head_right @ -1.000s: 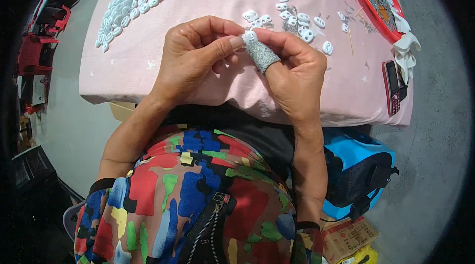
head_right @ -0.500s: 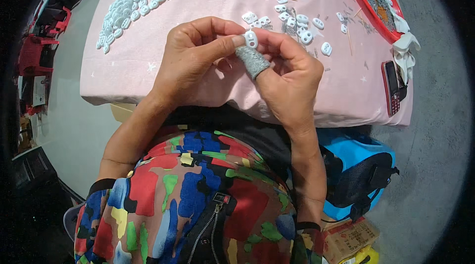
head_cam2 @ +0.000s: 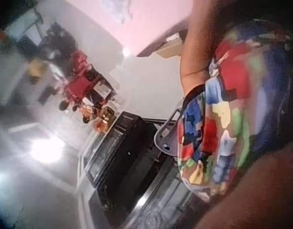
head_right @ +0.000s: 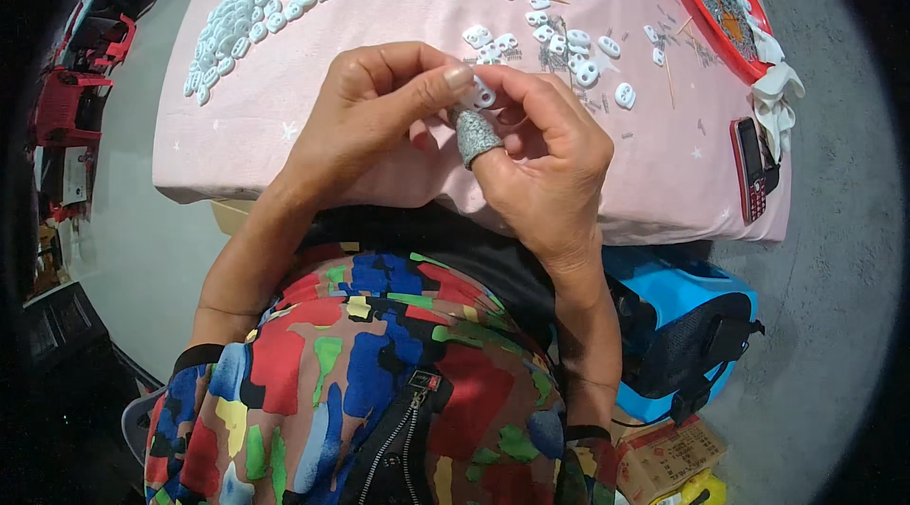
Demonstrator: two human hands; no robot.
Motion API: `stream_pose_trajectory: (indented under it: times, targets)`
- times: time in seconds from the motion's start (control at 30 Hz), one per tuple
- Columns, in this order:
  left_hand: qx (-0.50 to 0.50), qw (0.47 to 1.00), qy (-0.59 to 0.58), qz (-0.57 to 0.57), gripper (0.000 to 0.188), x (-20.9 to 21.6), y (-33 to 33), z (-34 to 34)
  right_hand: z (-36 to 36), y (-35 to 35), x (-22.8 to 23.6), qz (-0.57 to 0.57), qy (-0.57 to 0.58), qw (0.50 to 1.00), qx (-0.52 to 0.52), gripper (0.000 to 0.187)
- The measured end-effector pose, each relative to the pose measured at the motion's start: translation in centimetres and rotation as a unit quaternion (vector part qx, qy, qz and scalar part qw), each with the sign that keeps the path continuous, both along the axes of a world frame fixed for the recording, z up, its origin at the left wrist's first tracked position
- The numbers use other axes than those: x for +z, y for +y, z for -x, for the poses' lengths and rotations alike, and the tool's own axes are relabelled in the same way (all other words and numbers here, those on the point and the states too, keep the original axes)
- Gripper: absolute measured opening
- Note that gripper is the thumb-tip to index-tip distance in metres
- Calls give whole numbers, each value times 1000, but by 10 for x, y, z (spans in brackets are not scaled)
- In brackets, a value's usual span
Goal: The person assembles plastic cord locks by inserting small springs and pressing the plastic components together by hand.
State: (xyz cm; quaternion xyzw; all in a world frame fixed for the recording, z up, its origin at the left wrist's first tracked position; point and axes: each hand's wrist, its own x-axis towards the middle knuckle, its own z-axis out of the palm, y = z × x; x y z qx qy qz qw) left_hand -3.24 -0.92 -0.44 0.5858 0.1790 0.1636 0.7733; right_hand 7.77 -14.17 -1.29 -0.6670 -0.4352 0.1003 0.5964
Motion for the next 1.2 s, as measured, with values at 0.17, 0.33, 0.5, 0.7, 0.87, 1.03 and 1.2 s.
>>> stream_pose_trajectory:
  times: [0.17, 0.33, 0.5, 0.7, 0.87, 1.03, 1.2]
  targets:
    - [-6, 1000, -4, -30, 20, -4, 0, 0, -1, 2, 12, 51, -170, 984, -14, 38]
    - [8, 999, -15, -27, 20, -5, -2, 0, -10, 4, 20, 105, -288, 952, 14, 39]
    - [2, 999, -13, -29, 19, -5, -1, 0, -13, 5, 26, 116, -347, 930, 29, 40]
    - [8, 1000, -16, -22, 18, -6, 0, 0, -10, 7, 28, 136, -383, 912, 46, 36]
    - [12, 1000, -18, -16, 16, -7, -1, 1, -10, 8, 28, 135, -390, 909, 63, 28]
    - [11, 1000, -1, 6, 15, -2, -1, 3, -13, 10, 25, 120, -394, 909, 72, 27]
    - [12, 1000, -27, 6, 16, -4, -2, 2, -15, 11, 21, 89, -398, 911, 61, 29]
